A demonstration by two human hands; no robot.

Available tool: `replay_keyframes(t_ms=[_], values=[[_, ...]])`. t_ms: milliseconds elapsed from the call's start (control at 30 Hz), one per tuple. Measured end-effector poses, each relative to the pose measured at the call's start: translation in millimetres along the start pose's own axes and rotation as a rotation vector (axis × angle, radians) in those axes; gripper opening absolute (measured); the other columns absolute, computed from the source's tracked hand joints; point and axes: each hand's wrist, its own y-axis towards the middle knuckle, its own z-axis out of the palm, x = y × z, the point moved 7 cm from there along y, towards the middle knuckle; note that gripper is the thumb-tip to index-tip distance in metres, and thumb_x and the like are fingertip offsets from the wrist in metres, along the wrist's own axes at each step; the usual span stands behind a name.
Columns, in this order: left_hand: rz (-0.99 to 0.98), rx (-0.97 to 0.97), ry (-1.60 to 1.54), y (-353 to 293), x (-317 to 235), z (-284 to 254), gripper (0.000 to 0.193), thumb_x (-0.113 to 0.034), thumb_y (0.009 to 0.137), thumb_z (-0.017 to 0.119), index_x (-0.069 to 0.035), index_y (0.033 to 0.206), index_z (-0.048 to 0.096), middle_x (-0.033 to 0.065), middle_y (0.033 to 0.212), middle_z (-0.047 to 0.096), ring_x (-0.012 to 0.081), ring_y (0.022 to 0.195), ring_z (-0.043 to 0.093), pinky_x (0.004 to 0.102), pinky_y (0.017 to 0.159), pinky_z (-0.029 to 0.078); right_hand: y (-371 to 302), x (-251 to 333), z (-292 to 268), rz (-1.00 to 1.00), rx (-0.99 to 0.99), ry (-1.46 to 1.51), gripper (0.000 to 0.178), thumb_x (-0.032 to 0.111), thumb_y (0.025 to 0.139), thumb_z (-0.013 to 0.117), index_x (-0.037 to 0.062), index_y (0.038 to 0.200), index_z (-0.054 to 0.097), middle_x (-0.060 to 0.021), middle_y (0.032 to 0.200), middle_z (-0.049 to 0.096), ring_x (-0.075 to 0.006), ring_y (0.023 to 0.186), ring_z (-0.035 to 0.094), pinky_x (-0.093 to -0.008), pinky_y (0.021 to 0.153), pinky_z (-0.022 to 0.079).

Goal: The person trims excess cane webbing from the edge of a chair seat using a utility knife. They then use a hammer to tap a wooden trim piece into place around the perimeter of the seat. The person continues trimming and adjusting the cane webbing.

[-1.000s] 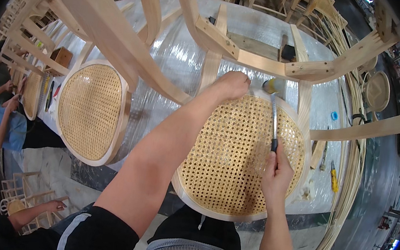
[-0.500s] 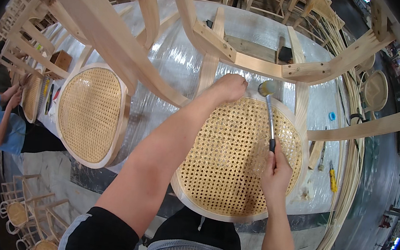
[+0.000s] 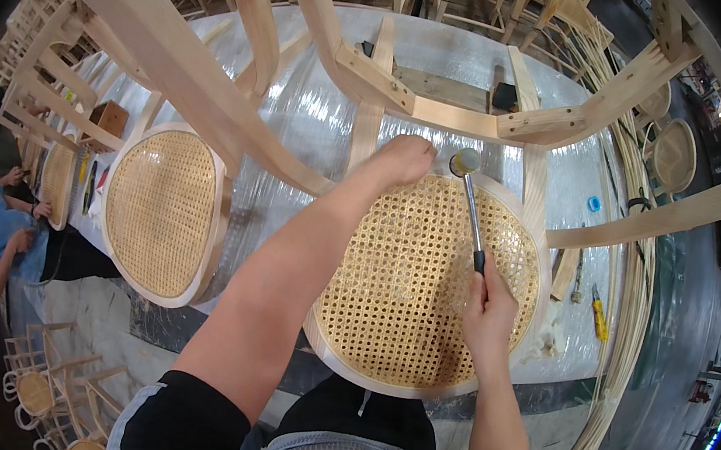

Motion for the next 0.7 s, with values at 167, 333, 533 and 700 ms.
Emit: replay_keyframes(t_ms=[167, 333, 533, 700], values=[[-0.024, 0.11, 0.128, -15, -44, 16, 0.052, -0.046, 0.107, 0.057, -0.001, 0.122, 0.078, 0.0227, 0.128, 0.076, 0.0423, 0.12, 0.071, 0.0489, 0.107, 0.054, -50, -30, -29, -0.046, -0.251, 0.399, 0.043, 0.008, 0.105, 0.062, -0.0064, 0.145, 0.061, -0.0146, 0.098, 0.072, -0.0186, 0.084, 0.068, -0.033, 0.078, 0.055], [0.458, -0.632, -0.24, -81, -92, -1, 0.022, -0.022, 0.102, 0.07, -0.003, 0.113, 0.076, 0.0171, 0.108, 0.078, 0.0357, 0.106, 0.075, 0.044, 0.094, 0.058, -114, -87, -51, -0.024, -0.408, 0.452, 0.021, 0.013, 0.105, 0.064, -0.0048, 0.116, 0.067, -0.007, 0.09, 0.069, -0.0115, 0.078, 0.061, -0.0278, 0.071, 0.05], [0.498, 0.138, -0.299, -98, -292, 182, 0.045, -0.023, 0.1, 0.071, -0.002, 0.139, 0.062, 0.0264, 0.123, 0.07, 0.0424, 0.122, 0.067, 0.0525, 0.105, 0.053, -169, -155, -113, 0.109, -0.636, 0.579, 0.014, 0.014, 0.113, 0.055, 0.0037, 0.103, 0.053, 0.0009, 0.076, 0.053, -0.0058, 0.059, 0.046, -0.0228, 0.054, 0.04], [-0.03, 0.183, 0.071, -4, -309, 252, 0.097, -0.038, 0.096, 0.08, -0.004, 0.168, 0.026, 0.0325, 0.145, 0.054, 0.0482, 0.128, 0.063, 0.0541, 0.108, 0.053, -173, -182, -150, 0.08, -0.709, 0.618, 0.016, 0.015, 0.114, 0.056, 0.0046, 0.102, 0.052, 0.0002, 0.074, 0.052, -0.0053, 0.058, 0.044, -0.0228, 0.051, 0.036]])
